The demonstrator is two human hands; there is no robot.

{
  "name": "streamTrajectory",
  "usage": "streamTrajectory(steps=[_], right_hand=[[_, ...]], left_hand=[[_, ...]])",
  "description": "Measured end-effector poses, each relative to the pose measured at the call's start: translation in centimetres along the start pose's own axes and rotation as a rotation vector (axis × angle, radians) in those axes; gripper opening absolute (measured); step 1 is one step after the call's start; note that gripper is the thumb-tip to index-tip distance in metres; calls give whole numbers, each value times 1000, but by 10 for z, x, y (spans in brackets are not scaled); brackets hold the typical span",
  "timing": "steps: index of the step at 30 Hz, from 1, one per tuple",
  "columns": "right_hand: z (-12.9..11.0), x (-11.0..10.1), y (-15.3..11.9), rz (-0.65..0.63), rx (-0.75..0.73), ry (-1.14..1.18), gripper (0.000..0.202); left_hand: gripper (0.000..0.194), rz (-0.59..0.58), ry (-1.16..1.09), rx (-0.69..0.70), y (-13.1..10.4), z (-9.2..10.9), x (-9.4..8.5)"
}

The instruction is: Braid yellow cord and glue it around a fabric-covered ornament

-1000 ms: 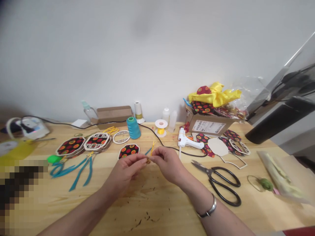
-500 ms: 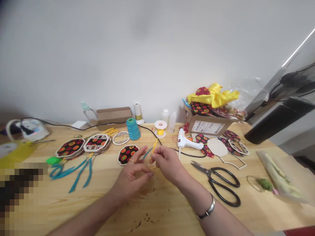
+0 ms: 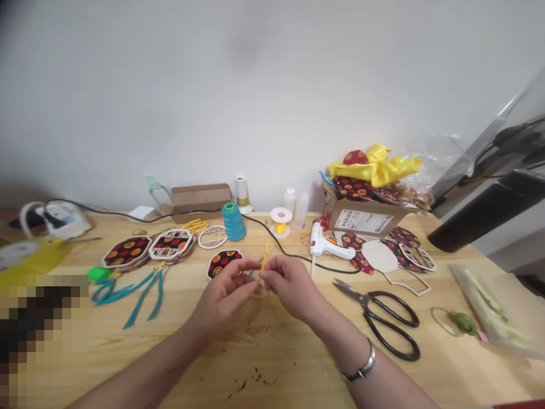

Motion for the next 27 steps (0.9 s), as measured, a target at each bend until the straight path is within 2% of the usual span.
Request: streamTrajectory(steps=[4,8,16,27], right_hand=[[-1,-2,1,17,-43,-130,13],[0,-3,2,12,-45,-163,12],[3,2,1,-61,31,2,9],[12,10,-3,-157,130,170,17]], left_hand=[[18,-43,78,-62,3,-5,2],[18,-20,33,-131,3,-15,-2],[18,-85,-156,-193,4,-23,4],[14,-89,-196,-182,3,-22,5]])
Point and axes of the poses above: each hand's wrist, its own y-axis towards the middle knuckle, its own x-axis out of the palm, z = x × y, the point moved 10 cm from there along y, towards the middle knuckle, and after that the axes turned 1 degree about -y, right-handed, at the moved point
